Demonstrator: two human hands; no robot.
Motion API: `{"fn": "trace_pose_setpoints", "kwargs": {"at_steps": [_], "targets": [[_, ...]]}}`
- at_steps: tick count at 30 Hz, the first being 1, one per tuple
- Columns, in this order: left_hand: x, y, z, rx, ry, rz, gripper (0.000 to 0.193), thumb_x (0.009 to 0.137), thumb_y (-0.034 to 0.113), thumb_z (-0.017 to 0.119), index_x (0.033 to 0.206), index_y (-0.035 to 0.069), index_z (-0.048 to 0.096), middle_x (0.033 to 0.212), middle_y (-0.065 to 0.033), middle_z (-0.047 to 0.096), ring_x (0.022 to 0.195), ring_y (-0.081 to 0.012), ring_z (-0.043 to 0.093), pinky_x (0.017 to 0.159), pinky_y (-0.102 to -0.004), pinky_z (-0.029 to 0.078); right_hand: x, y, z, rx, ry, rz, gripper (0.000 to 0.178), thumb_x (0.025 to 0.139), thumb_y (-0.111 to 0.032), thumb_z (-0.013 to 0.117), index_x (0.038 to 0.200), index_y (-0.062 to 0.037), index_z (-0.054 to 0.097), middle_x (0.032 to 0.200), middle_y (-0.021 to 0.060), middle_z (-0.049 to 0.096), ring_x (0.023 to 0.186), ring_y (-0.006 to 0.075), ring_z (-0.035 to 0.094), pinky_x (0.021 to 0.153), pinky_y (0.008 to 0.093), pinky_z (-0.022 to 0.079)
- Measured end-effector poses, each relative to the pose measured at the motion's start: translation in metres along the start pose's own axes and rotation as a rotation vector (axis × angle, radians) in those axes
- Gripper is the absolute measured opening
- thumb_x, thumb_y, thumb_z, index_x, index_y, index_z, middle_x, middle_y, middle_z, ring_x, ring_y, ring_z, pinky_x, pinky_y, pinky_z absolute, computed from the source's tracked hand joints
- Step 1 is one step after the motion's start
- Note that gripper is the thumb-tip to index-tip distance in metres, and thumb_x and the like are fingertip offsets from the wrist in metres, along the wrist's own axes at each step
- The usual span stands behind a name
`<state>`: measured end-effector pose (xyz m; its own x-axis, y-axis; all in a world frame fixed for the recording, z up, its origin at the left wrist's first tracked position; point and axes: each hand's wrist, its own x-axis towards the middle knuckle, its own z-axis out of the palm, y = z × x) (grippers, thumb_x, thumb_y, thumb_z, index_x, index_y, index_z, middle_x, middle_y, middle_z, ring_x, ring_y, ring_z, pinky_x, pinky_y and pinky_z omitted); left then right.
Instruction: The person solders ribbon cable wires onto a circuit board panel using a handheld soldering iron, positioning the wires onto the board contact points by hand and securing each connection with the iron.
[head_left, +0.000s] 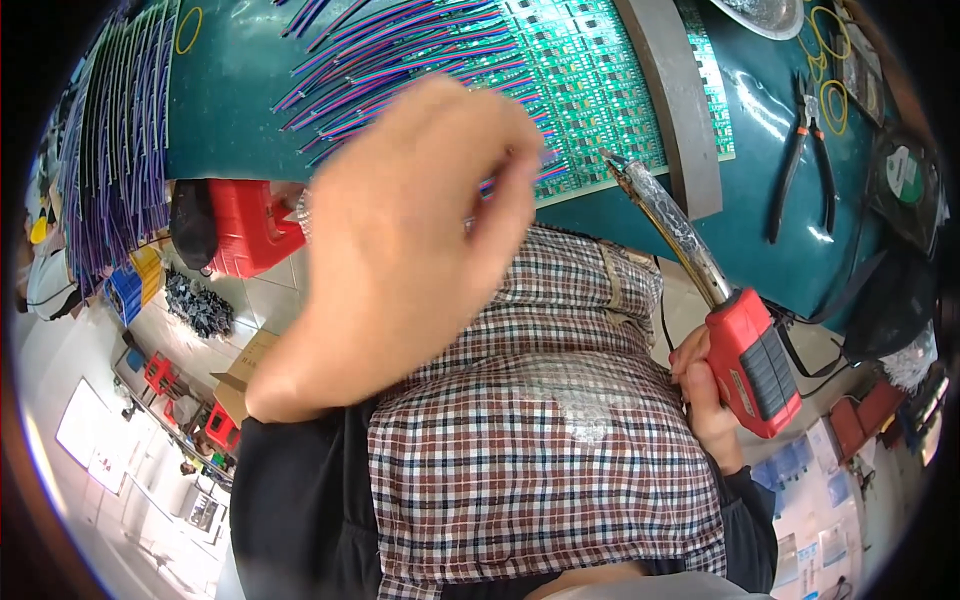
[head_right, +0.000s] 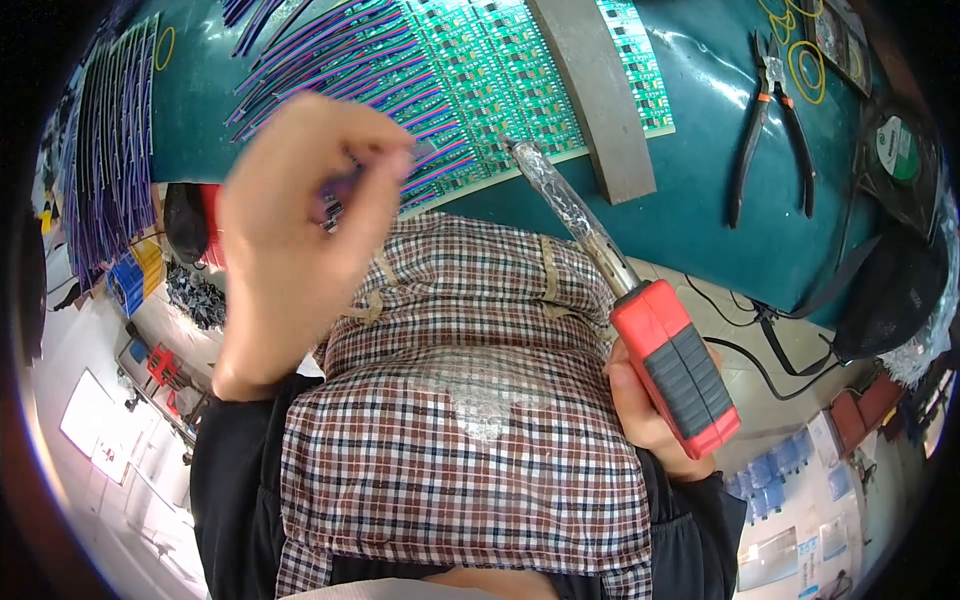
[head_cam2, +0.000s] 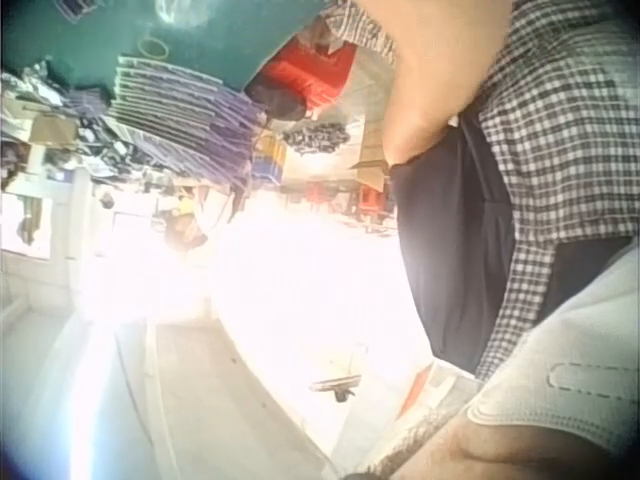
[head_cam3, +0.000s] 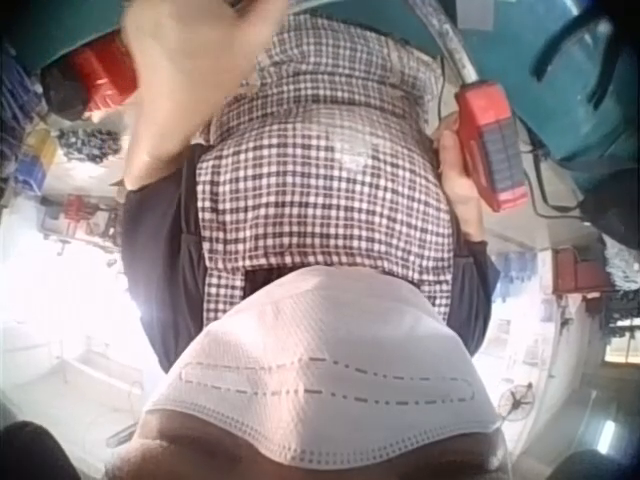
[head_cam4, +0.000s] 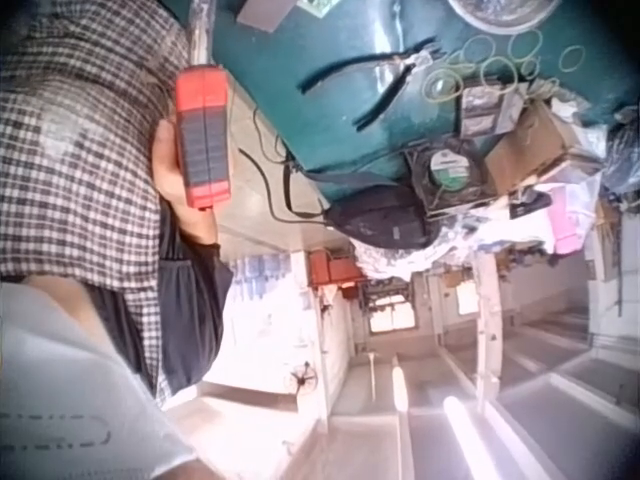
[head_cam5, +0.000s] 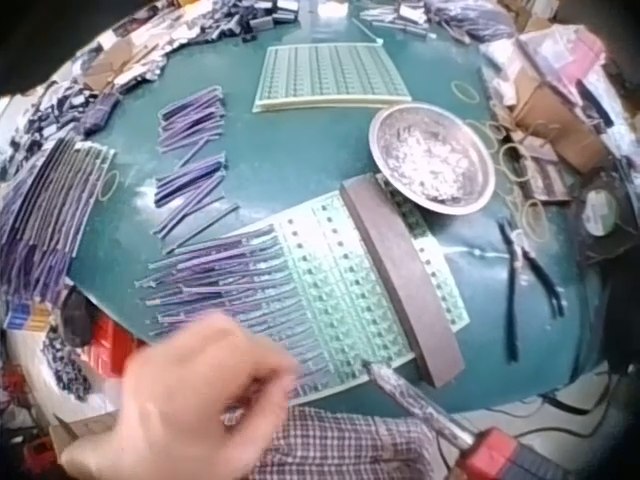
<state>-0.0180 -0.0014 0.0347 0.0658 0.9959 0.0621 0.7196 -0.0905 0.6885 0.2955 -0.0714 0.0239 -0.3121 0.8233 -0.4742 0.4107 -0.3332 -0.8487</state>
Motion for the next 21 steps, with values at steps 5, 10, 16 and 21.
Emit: {"fn": "trace_pose_setpoints", "kwargs": {"at_steps": [5,10,16,21], "targets": [[-0.018,0.000,0.029,-0.017,-0.052,-0.059,0.011,0.084,-0.002,0.075,0.092,0.002,0.069,0.085,-0.0073,0.064,0.072,-0.0186,0.064,0.061,-0.0292,0.050,0.002,-0.001,-0.001,0.064,0.027,0.002,0.015,0.080,-0.007,0.071,0.093,-0.0023,0.069,0.077,0.0078,0.067,0.067,0.0221,0.066,0.065,0.0317,0.052],[-0.020,-0.005,0.040,-0.015,0.002,-0.061,0.010,0.084,-0.001,0.075,0.091,0.004,0.070,0.085,-0.0072,0.064,0.072,-0.0179,0.065,0.058,-0.0283,0.051,-0.001,0.002,-0.001,-0.058,0.005,0.011,0.017,0.077,-0.008,0.073,0.093,-0.0026,0.070,0.077,0.0077,0.067,0.068,0.0223,0.067,0.065,0.0322,0.053],[-0.022,-0.007,0.046,-0.006,0.031,-0.069,0.009,0.084,0.000,0.076,0.090,0.004,0.070,0.086,-0.0071,0.064,0.073,-0.0186,0.066,0.058,-0.0287,0.051,-0.002,0.006,0.003,-0.019,0.032,0.049,0.019,0.076,-0.008,0.073,0.095,-0.0024,0.071,0.078,0.0080,0.069,0.070,0.0230,0.069,0.066,0.0327,0.054],[-0.023,-0.006,0.047,0.000,0.051,-0.068,0.009,0.085,0.001,0.076,0.091,0.004,0.070,0.086,-0.0074,0.064,0.073,-0.0190,0.066,0.058,-0.0284,0.052,0.000,0.010,-0.001,-0.072,-0.017,-0.038,0.020,0.076,-0.006,0.074,0.096,-0.0018,0.071,0.079,0.0083,0.069,0.069,0.0233,0.069,0.066,0.0327,0.055]]}}
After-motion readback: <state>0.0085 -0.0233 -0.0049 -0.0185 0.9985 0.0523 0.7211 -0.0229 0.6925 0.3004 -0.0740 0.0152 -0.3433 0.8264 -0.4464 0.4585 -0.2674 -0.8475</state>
